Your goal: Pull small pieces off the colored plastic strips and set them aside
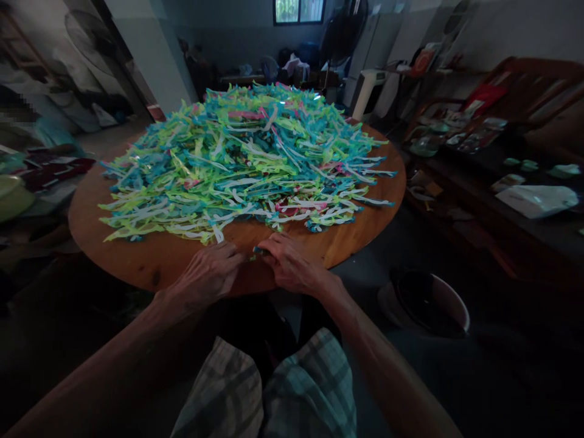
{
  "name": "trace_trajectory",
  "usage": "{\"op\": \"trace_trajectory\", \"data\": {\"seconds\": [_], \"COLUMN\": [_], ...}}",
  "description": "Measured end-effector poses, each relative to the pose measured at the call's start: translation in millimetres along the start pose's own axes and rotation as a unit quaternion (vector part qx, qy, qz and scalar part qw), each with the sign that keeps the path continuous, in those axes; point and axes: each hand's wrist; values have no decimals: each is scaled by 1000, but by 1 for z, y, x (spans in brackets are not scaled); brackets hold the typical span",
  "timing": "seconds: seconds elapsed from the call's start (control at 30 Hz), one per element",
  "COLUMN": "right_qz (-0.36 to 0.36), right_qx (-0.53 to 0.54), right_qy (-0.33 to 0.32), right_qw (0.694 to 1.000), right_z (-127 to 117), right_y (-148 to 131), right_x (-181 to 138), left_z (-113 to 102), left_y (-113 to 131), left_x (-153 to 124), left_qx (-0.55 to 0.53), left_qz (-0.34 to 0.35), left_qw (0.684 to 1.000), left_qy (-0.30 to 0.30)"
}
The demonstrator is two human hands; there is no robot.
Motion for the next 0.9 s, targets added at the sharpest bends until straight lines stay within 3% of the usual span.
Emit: {"op": "trace_trajectory", "data": {"seconds": [0.3,0.57,0.8,0.9], "right_qz": [43,38,1,-30], "right_qx": [11,104,110,91], "right_qy": [-41,-46,-84,-100], "right_qw": [998,993,990,990], "right_z": [-1,0,-6,-7], "right_y": [-8,-17,-42,-54], "right_x": [-2,-3,-5,-2], "left_z": [3,4,4,7], "left_y": [-6,-8,-19,-25], "left_x": [-5,-9,-34,-46], "left_qx": [25,10,-73,-59], "left_qz": [9,21,95,110], "left_qw": [997,998,980,974], "left_qy": [68,62,160,189]}}
Point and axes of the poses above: each hand's wrist, its own x-axis towards the middle knuckle, its own z-axis out of the palm, y = z × x, and after that the axes turned 8 degrees about y, right-handed
